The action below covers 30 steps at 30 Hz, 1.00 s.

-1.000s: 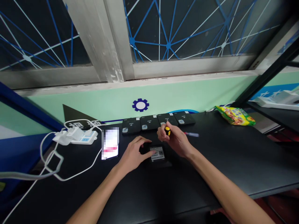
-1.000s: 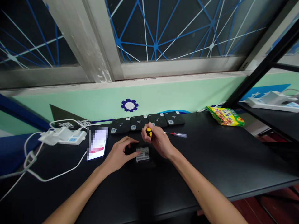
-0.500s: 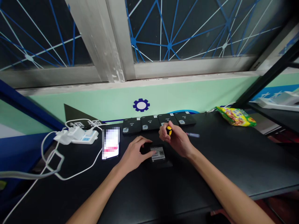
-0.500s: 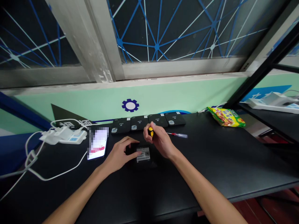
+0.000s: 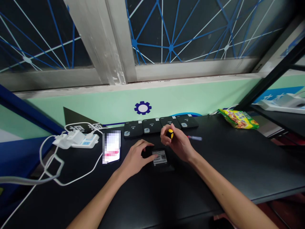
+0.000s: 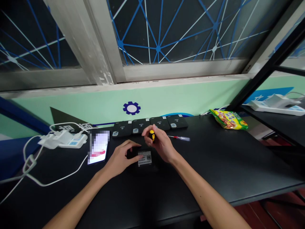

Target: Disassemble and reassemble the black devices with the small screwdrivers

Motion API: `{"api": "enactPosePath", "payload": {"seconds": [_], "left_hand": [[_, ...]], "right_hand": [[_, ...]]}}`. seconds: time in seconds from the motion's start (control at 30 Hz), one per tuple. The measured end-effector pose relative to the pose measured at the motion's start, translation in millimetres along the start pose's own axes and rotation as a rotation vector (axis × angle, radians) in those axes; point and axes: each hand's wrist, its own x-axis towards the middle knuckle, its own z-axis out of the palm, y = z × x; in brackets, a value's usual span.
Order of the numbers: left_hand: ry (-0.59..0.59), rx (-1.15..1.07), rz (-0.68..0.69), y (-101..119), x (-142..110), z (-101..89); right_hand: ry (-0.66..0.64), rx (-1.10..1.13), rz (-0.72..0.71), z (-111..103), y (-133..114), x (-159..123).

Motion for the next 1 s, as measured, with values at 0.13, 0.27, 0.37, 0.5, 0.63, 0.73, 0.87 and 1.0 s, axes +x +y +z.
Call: {"api": "enactPosePath", "payload": {"seconds": [0.13, 0.27, 0.37, 0.5, 0.63, 0.73, 0.87, 1.0], "left_hand": [[-0.004, 0.003, -0.003, 2.3, 0.5, -1.2], [-0.014, -0.005, -0.012, 4.4, 0.5, -1.9], [-0.013, -0.005, -0.014, 4.9, 0.3, -2.1], [-0.009, 0.001, -0.006, 3.7, 0.4, -2.1], [-0.014, -0.007, -0.014, 2.9, 0.6, -1.8], [-0.016, -0.007, -0.026, 4.0, 0.5, -2.1], [-0.026, -0.022, -0.040, 5.0, 0.3, -2.1], [-0.018, -0.033, -0.032, 4.3, 0.7, -1.4]], "right_hand": [[-0.039, 0.086, 0.027, -1.2, 0.4, -0.4], [-0.069, 0.054, 0.014, -2.4, -2.2, -1.1], [-0.052, -0.010, -0.011, -3.3, -4.9, -0.5], [-0.059, -0.076, -0.010, -4.3, -7.4, 0.1], [-0.065, 0.005, 0.075, -3.3, -7.7, -0.7], [-0.095, 0.016, 0.066, -2.0, -7.8, -0.8], [-0.117, -0.011, 0.064, -1.9, -7.9, -0.7], [-0.112, 0.090, 0.072, -1.9, -8.1, -1.2]]}}
